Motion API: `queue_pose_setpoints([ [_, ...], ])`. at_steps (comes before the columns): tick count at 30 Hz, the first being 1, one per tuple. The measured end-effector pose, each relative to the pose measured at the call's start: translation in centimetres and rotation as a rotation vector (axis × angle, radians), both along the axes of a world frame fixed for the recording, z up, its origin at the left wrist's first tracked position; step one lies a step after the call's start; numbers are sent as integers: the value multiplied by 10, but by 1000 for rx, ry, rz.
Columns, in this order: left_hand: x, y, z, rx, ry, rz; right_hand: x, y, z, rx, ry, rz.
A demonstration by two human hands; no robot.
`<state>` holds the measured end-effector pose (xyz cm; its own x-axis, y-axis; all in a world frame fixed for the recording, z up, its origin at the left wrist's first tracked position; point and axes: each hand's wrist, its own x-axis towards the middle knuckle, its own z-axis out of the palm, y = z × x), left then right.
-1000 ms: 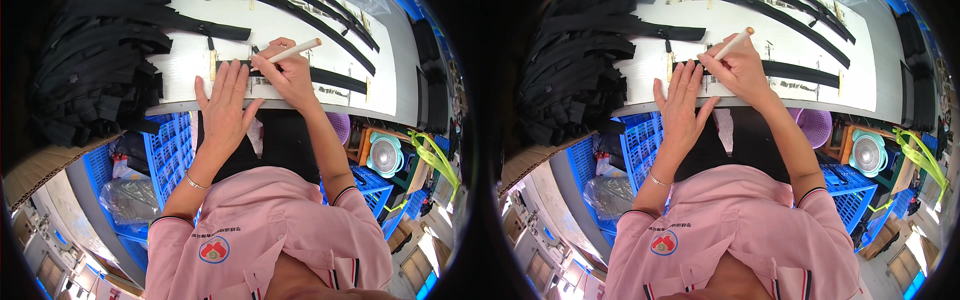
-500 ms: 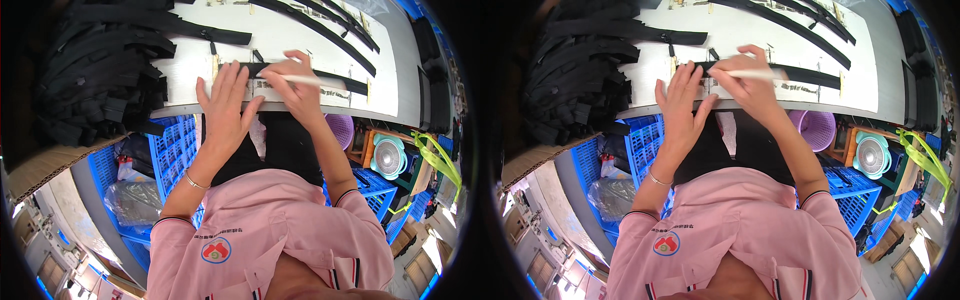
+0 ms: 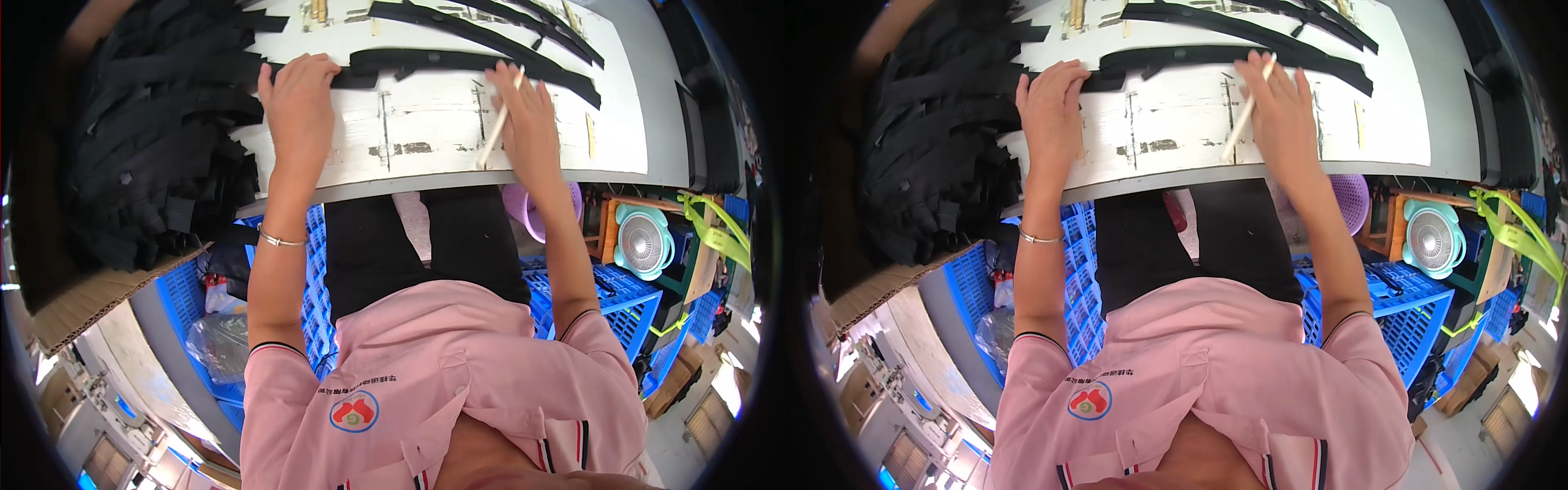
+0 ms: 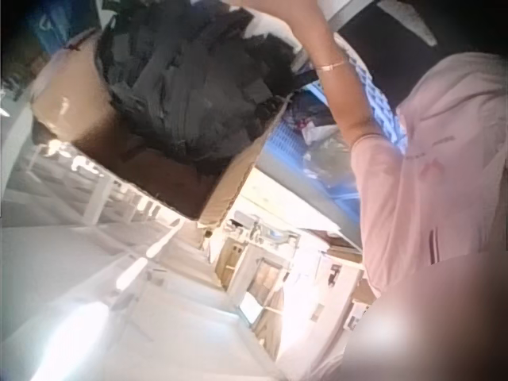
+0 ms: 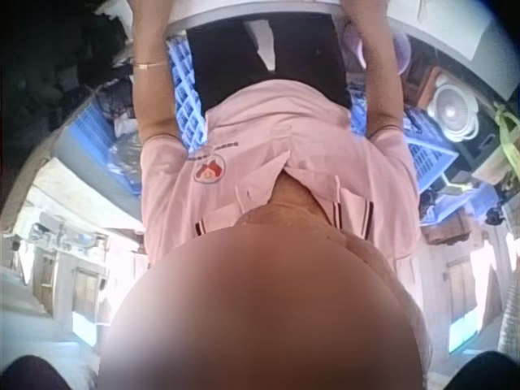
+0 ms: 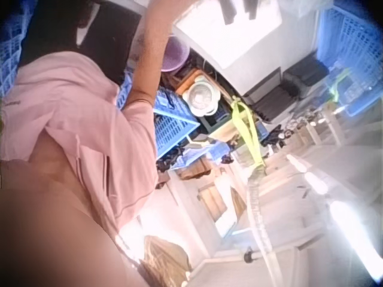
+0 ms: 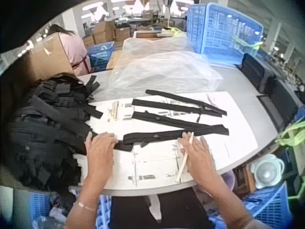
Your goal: Marking black strips with a pencil on a white surface at a manufacturing workbench.
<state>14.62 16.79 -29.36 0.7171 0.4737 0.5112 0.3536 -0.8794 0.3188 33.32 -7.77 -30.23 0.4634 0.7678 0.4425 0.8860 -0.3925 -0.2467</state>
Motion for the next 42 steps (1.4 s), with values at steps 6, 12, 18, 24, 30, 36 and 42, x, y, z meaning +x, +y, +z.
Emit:
queue_pose_setpoints([
  [6, -3, -13, 5, -131, 5, -84, 37, 21, 15, 119, 229, -56],
  [12, 9, -1, 6, -25, 7, -101, 1, -7, 10, 283, 165, 7],
  [18, 36, -50, 34, -201, 81, -252, -38, -45, 22, 386, 58, 8],
  [24, 83, -122, 27, -342, 132, -501, -51, -59, -2, 208, -12, -91],
  [30, 83, -127, 26, -355, 42, -451, -21, -95, -9, 82, -42, -229],
  [36, 39, -93, 20, -163, 65, -178, 14, -128, -10, 150, -39, -343],
  [42, -9, -116, 7, -41, 257, -162, 17, -124, -15, 217, -37, -299],
])
